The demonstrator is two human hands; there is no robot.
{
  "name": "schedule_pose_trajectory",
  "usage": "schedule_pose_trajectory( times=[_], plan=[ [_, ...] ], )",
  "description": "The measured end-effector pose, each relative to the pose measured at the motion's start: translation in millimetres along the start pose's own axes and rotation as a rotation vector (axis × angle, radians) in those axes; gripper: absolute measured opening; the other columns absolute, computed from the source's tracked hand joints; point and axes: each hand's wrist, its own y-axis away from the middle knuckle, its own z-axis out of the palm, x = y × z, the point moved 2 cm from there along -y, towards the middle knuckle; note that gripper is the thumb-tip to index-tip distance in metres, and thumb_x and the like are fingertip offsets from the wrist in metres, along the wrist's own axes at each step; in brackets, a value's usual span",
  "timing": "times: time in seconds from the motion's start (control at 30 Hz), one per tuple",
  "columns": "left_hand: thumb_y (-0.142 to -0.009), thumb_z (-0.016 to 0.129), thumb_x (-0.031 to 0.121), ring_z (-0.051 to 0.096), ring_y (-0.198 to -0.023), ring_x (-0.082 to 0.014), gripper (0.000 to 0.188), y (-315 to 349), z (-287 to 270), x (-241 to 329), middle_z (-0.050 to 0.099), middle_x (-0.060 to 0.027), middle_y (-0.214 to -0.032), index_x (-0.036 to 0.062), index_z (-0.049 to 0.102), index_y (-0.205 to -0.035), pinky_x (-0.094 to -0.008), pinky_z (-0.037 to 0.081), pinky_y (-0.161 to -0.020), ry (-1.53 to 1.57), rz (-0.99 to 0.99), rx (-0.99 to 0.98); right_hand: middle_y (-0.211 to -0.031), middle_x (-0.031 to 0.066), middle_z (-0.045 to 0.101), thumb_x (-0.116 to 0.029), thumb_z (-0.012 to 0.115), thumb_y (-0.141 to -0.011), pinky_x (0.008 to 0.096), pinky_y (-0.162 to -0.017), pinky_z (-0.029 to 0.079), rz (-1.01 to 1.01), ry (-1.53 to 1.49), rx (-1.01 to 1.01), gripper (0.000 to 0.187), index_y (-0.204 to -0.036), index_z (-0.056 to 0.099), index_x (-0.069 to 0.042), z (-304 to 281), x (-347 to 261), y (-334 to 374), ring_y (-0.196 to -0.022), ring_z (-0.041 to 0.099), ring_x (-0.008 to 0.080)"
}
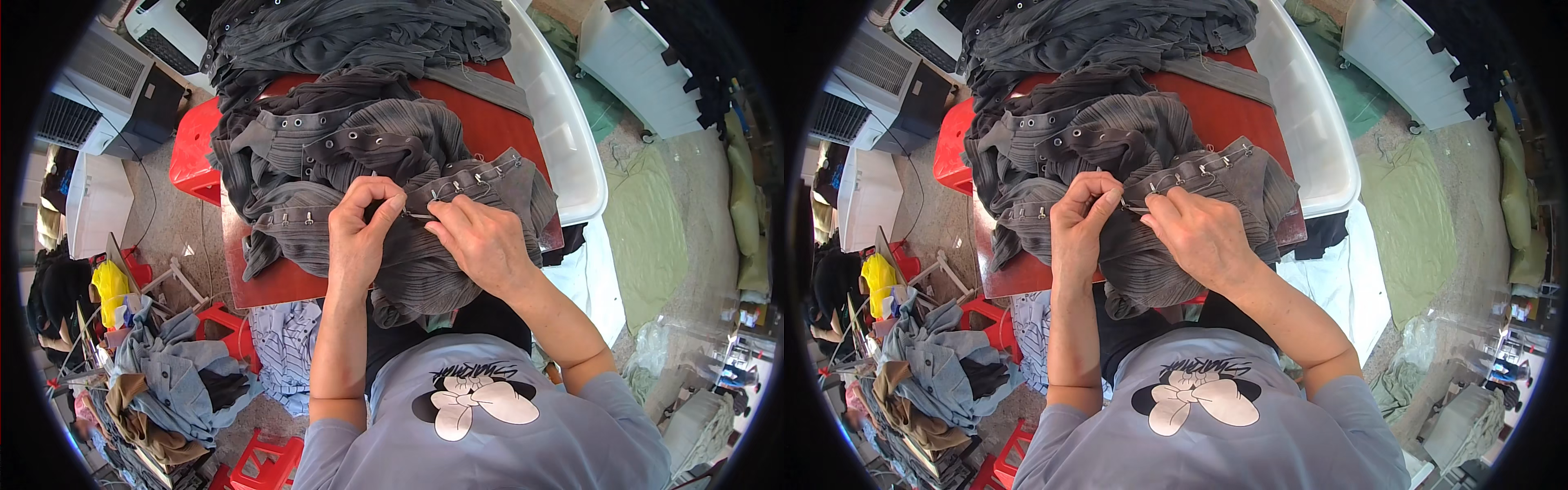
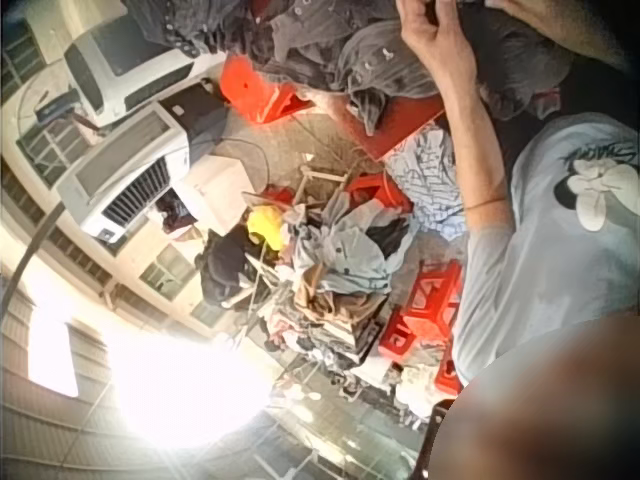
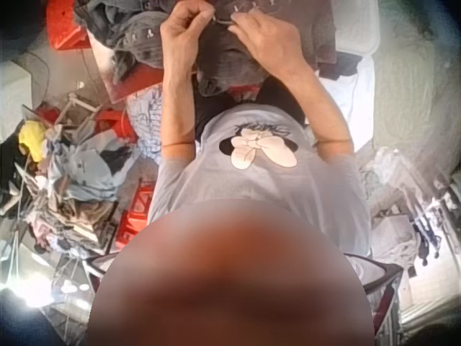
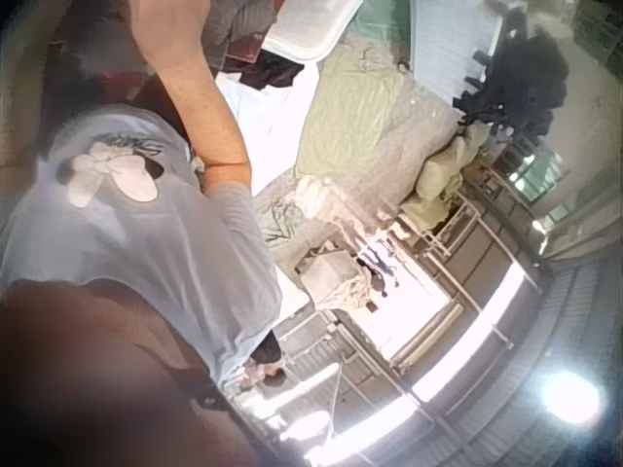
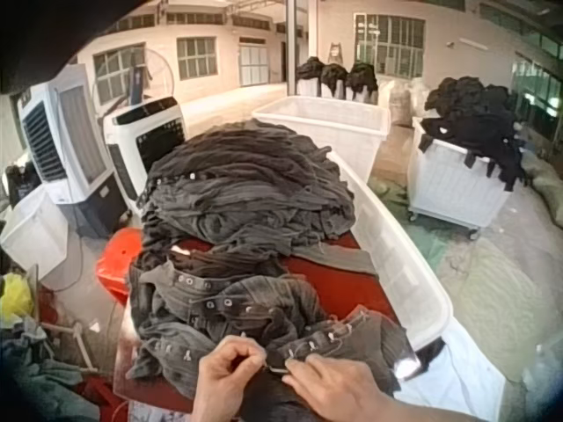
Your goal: Trimming loose threads and checking quality on dark grey garment pieces using thread nippers in a factory setting.
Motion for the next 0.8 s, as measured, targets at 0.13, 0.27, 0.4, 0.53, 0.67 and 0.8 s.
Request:
schedule_pose_trajectory(
  times=[0.13, 0.27, 0.4, 0.53, 0.67, 0.8],
  plan=[
    [-0.095, 0.066, 0.004, 0.058, -0.085, -0.0092, 0.006, 0, 0, 5, 0.064, -0.0018, -0.091, -0.0023, 0.067, -0.096, -0.0237, 0.046, -0.080, 0.081, -0.085, -0.030, -0.081, 0.0069, 0.062, -0.016, 0.075, -0.087, 0.0339, -0.056, 0.052, -0.009, 0.017, 0.010, 0.024, -0.105, 0.068, -0.002, 4, -2, -1, -0.066, 0.067, 0.0224],
    [-0.098, 0.064, 0.005, 0.058, -0.082, -0.0077, 0.007, -1, 1, 1, 0.065, -0.0004, -0.084, -0.0012, 0.067, -0.099, -0.0226, 0.047, -0.077, 0.044, -0.108, -0.004, -0.081, 0.0064, 0.062, -0.016, 0.076, -0.087, 0.0338, -0.056, 0.052, -0.011, -0.006, 0.014, 0.025, -0.106, 0.067, -0.002, 8, -1, 0, -0.066, 0.067, 0.0221],
    [-0.098, 0.063, 0.004, 0.059, -0.081, -0.0081, 0.006, -5, 0, -4, 0.065, -0.0016, -0.084, -0.0018, 0.066, -0.097, -0.0227, 0.048, -0.076, 0.031, -0.060, -0.002, -0.081, 0.0065, 0.063, -0.016, 0.075, -0.087, 0.0342, -0.056, 0.052, -0.010, -0.037, 0.022, 0.024, -0.106, 0.067, -0.003, 8, -1, -1, -0.066, 0.067, 0.0229],
    [-0.098, 0.063, 0.003, 0.061, -0.082, -0.0096, 0.005, -4, 1, -2, 0.065, -0.0037, -0.084, -0.0019, 0.065, -0.097, -0.0235, 0.049, -0.076, -0.067, -0.047, 0.025, -0.082, 0.0076, 0.064, -0.016, 0.074, -0.089, 0.0356, -0.057, 0.052, 0.012, -0.109, 0.023, 0.022, -0.104, 0.065, -0.003, 10, 3, 1, -0.068, 0.067, 0.0252],
    [-0.092, 0.065, -0.001, 0.062, -0.089, -0.0212, 0.004, -1, -1, 4, 0.064, -0.0083, -0.093, -0.0004, 0.063, -0.095, -0.0300, 0.049, -0.080, -0.431, 0.238, 0.113, -0.084, 0.0084, 0.065, -0.015, 0.074, -0.089, 0.0363, -0.057, 0.052, 0.046, -0.122, 0.004, 0.022, -0.104, 0.065, -0.003, 11, 4, 3, -0.069, 0.068, 0.0262],
    [-0.088, 0.067, -0.003, 0.058, -0.095, -0.0284, 0.007, 11, -8, 10, 0.063, -0.0095, -0.098, 0.0007, 0.062, -0.092, -0.0356, 0.047, -0.086, -0.560, 0.299, 0.119, -0.083, 0.0083, 0.065, -0.016, 0.074, -0.089, 0.0359, -0.058, 0.052, 0.052, -0.120, 0.013, 0.021, -0.104, 0.065, -0.003, 11, 4, 3, -0.069, 0.068, 0.0258]
  ],
)
